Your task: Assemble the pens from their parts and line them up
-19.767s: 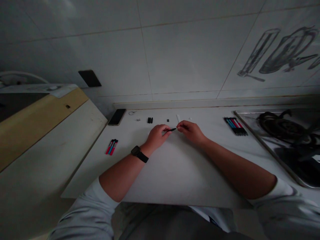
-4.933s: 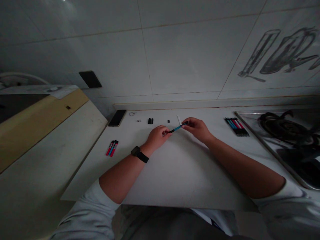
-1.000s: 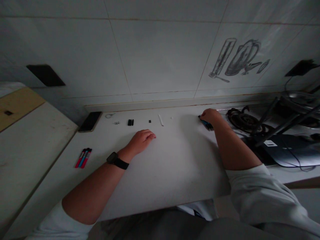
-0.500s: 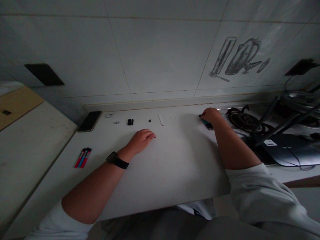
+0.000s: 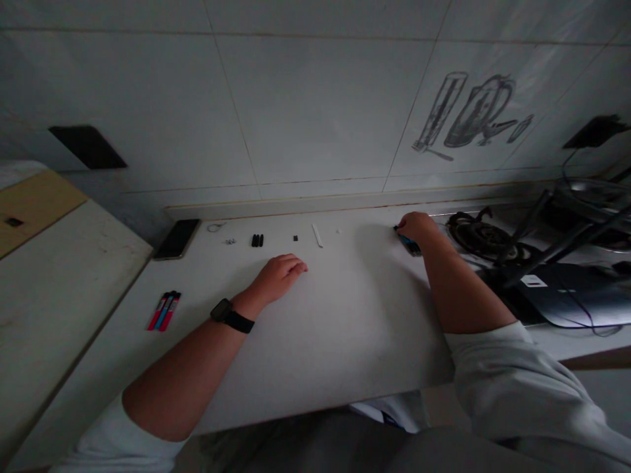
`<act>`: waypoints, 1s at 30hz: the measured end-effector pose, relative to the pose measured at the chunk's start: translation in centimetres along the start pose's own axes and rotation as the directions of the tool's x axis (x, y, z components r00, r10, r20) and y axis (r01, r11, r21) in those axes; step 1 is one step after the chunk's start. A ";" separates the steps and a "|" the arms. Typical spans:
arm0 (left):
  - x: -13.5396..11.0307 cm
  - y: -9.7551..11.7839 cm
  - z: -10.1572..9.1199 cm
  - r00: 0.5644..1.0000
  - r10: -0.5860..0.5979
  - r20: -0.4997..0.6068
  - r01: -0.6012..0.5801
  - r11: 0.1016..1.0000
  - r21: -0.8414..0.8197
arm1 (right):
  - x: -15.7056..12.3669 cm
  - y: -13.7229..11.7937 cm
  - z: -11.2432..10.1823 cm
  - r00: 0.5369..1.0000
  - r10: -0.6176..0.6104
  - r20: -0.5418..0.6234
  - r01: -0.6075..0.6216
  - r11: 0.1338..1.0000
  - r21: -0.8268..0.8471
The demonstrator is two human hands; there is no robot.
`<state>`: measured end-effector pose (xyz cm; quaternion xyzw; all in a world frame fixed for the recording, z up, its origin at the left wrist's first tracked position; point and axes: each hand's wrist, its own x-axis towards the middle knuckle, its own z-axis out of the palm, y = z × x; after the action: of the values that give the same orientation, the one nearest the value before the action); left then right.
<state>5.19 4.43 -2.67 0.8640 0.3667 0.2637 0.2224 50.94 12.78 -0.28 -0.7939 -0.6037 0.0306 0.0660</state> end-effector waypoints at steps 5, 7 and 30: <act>0.0 -0.2 0.1 1.000 0.010 -0.005 -0.010 1.000 0.001 | -0.8 -1.0 -1.4 0.999 -0.010 -0.037 0.007 0.997 -0.076; 0.0 -0.3 0.1 1.000 0.020 -0.004 -0.020 1.000 0.003 | -1.3 -1.7 -2.4 0.991 -0.018 -0.136 0.016 1.000 -0.016; 0.0 0.5 -0.1 0.995 -0.075 -0.066 0.079 0.995 0.060 | -13.0 -17.7 2.9 0.731 -0.675 -0.105 0.551 0.492 0.674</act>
<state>5.34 4.17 -2.29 0.8470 0.4146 0.2709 0.1932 30.20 5.10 -1.01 -0.4408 -0.7967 0.2866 0.2981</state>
